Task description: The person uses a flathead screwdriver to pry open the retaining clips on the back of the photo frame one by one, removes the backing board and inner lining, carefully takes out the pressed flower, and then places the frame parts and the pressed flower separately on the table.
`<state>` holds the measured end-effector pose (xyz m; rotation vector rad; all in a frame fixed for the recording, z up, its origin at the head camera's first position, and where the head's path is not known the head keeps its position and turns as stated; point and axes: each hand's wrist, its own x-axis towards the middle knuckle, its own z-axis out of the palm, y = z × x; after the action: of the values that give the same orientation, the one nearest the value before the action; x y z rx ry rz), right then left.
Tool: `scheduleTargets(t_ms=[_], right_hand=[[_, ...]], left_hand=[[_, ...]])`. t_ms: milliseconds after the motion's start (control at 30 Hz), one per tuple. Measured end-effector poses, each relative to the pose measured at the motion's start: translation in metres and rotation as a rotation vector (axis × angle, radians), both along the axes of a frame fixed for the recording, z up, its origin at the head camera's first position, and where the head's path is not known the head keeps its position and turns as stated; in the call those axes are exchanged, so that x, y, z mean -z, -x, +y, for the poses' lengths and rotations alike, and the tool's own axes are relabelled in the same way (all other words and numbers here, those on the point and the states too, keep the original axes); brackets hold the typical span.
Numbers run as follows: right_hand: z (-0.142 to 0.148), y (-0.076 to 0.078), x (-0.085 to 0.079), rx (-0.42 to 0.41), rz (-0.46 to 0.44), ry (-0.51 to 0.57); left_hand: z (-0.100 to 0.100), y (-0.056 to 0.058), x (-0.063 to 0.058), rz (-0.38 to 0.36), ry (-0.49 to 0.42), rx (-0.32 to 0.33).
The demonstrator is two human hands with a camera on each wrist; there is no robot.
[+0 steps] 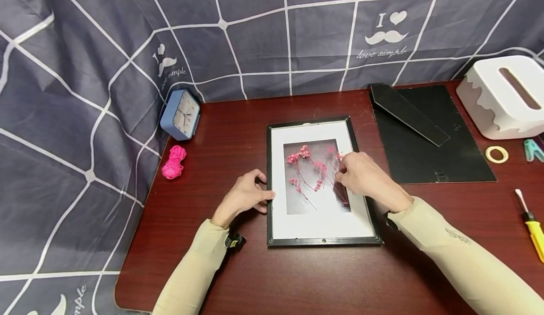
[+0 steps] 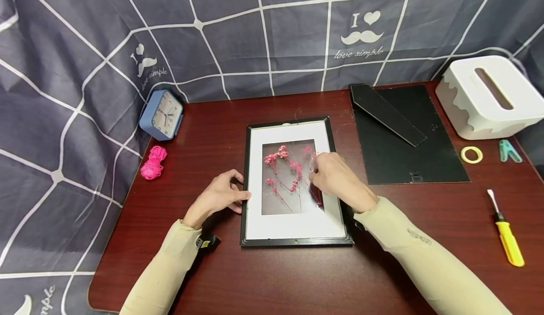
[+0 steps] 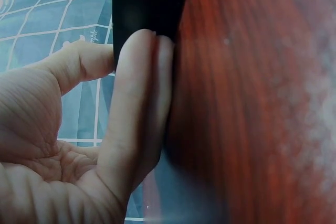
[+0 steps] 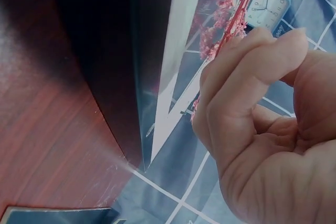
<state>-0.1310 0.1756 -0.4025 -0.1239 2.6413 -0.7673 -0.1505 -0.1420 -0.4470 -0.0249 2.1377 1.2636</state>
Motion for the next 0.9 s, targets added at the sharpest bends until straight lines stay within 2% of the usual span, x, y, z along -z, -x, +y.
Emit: scheduleTargets(t_ms=[333, 467, 900], right_hand=[[0.002, -0.005, -0.004, -0.005, -0.019, -0.010], [0.006, -0.009, -0.003, -0.013, 0.001, -0.010], [0.028, -0.045, -0.008, 0.052, 0.057, 0.018]], left_hand=[[0.001, -0.001, -0.001, 0.002, -0.015, -0.013], [0.002, -0.002, 0.000, 0.000, -0.015, -0.014], [0.000, -0.001, 0.001, -0.002, -0.028, -0.010]])
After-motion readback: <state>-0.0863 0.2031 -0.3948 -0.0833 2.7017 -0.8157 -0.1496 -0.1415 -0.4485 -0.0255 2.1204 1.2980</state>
